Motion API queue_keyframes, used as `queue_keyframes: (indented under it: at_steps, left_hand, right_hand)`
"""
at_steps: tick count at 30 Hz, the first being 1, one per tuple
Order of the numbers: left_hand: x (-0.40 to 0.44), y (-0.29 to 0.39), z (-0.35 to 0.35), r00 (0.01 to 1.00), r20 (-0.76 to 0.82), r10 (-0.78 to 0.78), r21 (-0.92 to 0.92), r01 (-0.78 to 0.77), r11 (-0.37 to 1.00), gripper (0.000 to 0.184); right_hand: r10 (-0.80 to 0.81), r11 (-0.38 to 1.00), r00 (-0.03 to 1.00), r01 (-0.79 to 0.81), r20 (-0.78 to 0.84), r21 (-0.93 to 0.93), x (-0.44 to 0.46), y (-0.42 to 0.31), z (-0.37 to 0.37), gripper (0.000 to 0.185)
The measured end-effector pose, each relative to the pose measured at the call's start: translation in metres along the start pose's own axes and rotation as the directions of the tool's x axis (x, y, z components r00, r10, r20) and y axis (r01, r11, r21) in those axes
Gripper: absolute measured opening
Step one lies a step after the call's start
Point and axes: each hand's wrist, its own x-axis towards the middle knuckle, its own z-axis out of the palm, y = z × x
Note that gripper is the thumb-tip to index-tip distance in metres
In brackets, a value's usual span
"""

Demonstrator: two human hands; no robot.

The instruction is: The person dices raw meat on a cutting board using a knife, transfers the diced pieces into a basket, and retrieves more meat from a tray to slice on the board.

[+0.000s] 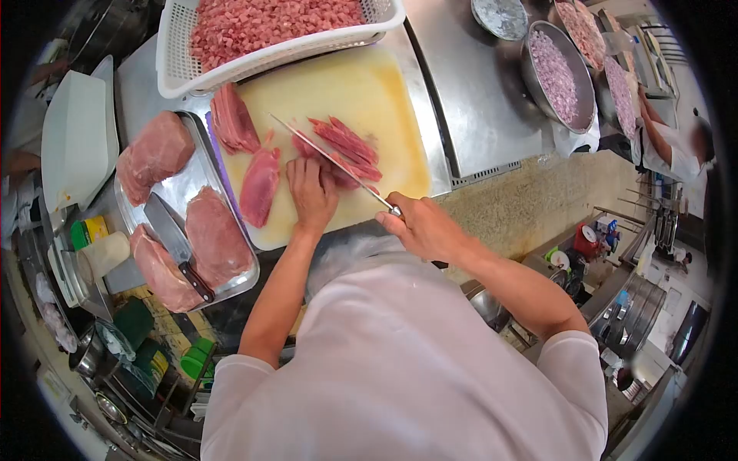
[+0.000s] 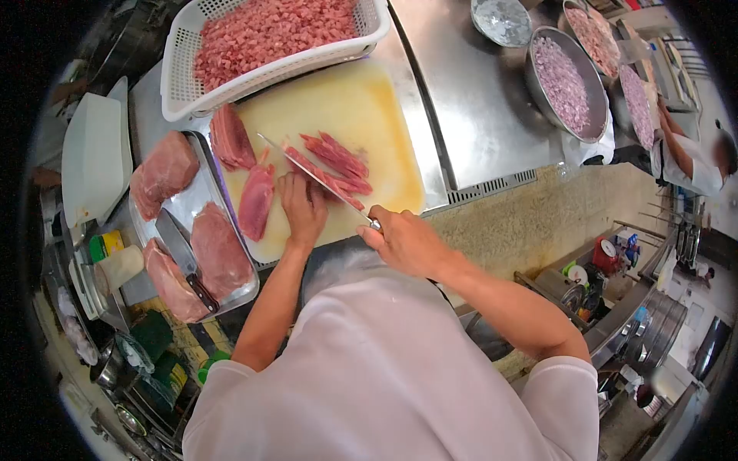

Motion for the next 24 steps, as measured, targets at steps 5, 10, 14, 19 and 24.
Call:
queue_keyframes:
  at_steps: [5, 10, 14, 19, 24]
  left_hand:
    - [0.003, -0.003, -0.001, 1.000, 0.009, -0.002, -0.022, 0.002, 1.000, 0.009]
    - [0.003, 0.000, 0.000, 1.000, -0.011, 0.018, -0.011, -0.018, 1.000, 0.006]
    - [0.004, -0.002, -0.002, 1.000, -0.018, 0.002, -0.018, -0.003, 1.000, 0.005]
    - [-0.002, -0.007, -0.008, 0.999, 0.002, 0.033, -0.046, -0.033, 0.998, 0.004]
    - [-0.004, -0.004, -0.006, 0.998, -0.039, 0.049, -0.052, -0.051, 0.997, 0.004]
  right_hand:
    - [-0.083, 0.996, 0.994, 0.084, -0.069, 0.008, 0.053, 0.009, 0.027, 0.042]
    - [-0.179, 0.984, 0.972, 0.179, -0.154, -0.012, 0.059, 0.022, 0.034, 0.042]
    - [0.020, 0.998, 0.999, -0.023, 0.048, 0.064, 0.029, 0.011, 0.015, 0.038]
    - [-0.165, 0.986, 0.977, 0.165, -0.132, -0.008, 0.061, 0.035, 0.044, 0.037]
    - [0.038, 0.995, 0.999, -0.038, 0.002, 0.094, 0.008, -0.016, 0.001, 0.038]
